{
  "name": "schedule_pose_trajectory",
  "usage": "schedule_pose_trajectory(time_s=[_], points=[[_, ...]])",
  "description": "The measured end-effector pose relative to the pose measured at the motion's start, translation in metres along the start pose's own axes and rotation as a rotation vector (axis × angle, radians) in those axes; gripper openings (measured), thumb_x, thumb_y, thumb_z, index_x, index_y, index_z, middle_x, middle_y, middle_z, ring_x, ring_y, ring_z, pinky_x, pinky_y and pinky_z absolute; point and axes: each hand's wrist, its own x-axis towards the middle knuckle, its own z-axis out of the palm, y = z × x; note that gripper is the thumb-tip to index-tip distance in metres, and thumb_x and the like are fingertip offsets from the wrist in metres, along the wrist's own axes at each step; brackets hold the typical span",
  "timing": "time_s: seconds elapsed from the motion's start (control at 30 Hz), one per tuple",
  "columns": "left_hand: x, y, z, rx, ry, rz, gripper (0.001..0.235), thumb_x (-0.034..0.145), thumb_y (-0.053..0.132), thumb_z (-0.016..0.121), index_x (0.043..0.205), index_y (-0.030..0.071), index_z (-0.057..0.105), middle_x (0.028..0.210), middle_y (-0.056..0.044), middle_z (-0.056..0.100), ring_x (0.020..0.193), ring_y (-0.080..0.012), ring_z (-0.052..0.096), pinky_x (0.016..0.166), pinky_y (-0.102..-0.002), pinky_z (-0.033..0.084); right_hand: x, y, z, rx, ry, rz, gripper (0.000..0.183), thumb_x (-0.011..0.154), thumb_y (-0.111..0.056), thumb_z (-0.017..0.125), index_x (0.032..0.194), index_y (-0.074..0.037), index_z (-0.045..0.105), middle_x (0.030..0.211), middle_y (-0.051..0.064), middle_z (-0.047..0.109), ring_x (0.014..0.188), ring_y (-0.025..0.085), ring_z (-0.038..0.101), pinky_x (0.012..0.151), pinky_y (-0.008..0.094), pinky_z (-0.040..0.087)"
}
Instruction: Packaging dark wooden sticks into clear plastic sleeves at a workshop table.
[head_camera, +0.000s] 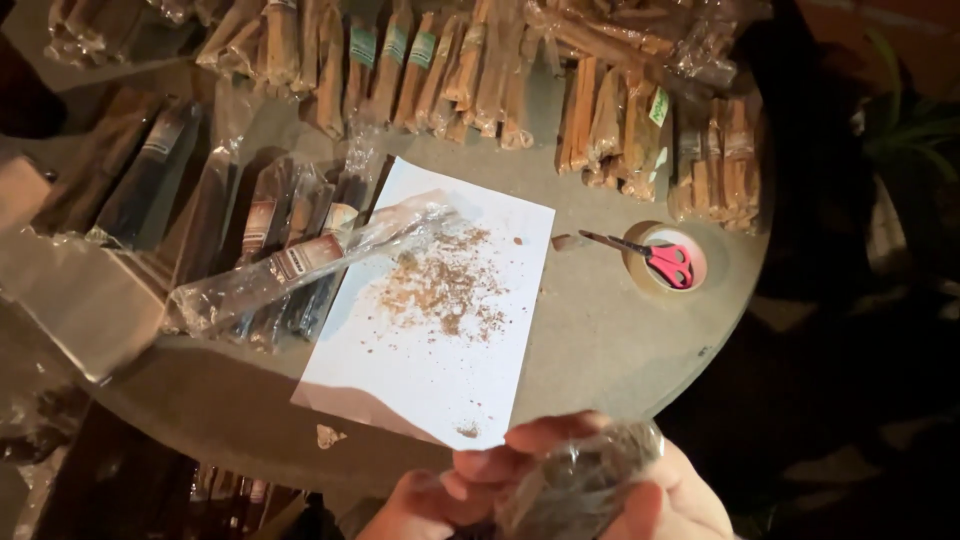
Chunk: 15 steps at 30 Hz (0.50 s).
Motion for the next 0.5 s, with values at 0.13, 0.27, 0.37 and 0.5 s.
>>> schedule_pose_trajectory(time_s=[0.13,0.27,0.37,0.5], points=[[0.001,-0.025,-0.001,0.054,0.009,0.141,0.048,0.082,0.027,0.076,0.129,0.018,0.072,0.126,0.002,0.079,0.114,-0.0108,0.076,0.101,-0.028,0.054,-0.002,0.033,0.002,0.287,0.353,0.169,0.081,0.082,-0.068,0.068,0.077,0.013,0.072,0.059,0.041,0.077,0.048,0.056,0.079,0.042,0.074,0.067],[0.001,-0.041,-0.003,0.145,0.037,0.363,0.037,0.087,0.021,0.076,0.122,0.008,0.074,0.109,-0.004,0.084,0.092,-0.0127,0.084,0.083,-0.022,0.065,0.020,0.006,-0.016,0.568,-0.465,0.185,0.047,0.111,-0.026,0.074,0.125,0.017,0.058,0.122,0.038,0.066,0.116,0.049,0.066,0.103,0.071,0.049],[0.004,-0.027,-0.001,0.267,0.121,0.013,0.041,0.080,0.039,0.077,0.119,0.026,0.079,0.111,0.000,0.080,0.101,-0.0087,0.075,0.092,-0.020,0.056,0.053,0.022,-0.042,0.445,-0.726,0.296,0.051,0.113,-0.033,0.065,0.141,0.007,0.050,0.141,0.031,0.059,0.132,0.046,0.059,0.110,0.068,0.048],[0.022,-0.017,-0.004,0.117,0.204,0.008,0.038,0.080,0.052,0.071,0.080,0.015,0.077,0.070,0.003,0.072,0.060,-0.0101,0.058,0.062,-0.025,0.045,0.098,0.054,-0.051,0.073,-0.705,0.230,0.051,0.104,-0.031,0.056,0.137,0.007,0.051,0.115,0.032,0.073,0.112,0.038,0.073,0.084,0.051,0.069]])
